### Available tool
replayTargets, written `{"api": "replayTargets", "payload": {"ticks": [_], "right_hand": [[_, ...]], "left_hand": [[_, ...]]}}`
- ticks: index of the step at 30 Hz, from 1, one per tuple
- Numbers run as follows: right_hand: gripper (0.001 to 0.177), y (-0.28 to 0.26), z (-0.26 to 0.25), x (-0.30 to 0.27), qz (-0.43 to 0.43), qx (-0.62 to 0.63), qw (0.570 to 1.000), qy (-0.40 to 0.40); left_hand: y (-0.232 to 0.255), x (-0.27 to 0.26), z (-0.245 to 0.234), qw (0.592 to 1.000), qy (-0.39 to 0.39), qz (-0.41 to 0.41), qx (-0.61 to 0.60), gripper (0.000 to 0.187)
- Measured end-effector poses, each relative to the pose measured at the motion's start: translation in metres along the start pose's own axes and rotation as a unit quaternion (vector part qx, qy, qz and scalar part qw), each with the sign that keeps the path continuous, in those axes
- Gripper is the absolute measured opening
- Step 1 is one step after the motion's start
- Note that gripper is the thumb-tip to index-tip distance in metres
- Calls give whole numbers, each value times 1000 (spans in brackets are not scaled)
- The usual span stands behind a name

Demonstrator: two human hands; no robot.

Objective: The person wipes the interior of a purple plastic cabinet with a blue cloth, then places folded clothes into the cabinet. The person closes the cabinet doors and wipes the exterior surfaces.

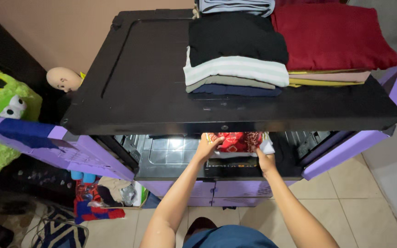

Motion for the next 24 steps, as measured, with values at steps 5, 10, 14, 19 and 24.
{"api": "replayTargets", "payload": {"ticks": [5,10,14,19,24], "right_hand": [[44,10,-6,-10,43,-73,995,61],[52,-14,-3,-33,73,-184,973,117],[65,-29,-11,-61,38,-229,951,204],[74,-17,-33,-67,-24,-304,922,239],[75,1,-53,-51,-124,-543,821,127]], "left_hand": [[-8,11,-1,988,-22,-65,-140,61],[-13,9,0,984,32,-174,-21,58],[-21,-9,23,969,55,-234,-51,91],[-28,-42,107,933,261,-227,-97,101],[-26,-23,171,895,162,-183,-373,70]]}}
Point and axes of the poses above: each hand's wrist, its own x-axis towards the middle knuckle, its own z-axis out of the palm, y = z × x, the point moved 3 cm from there along x, towards the middle knuckle, and after that the axes turned 12 degrees about z, right-handed, at the moved point
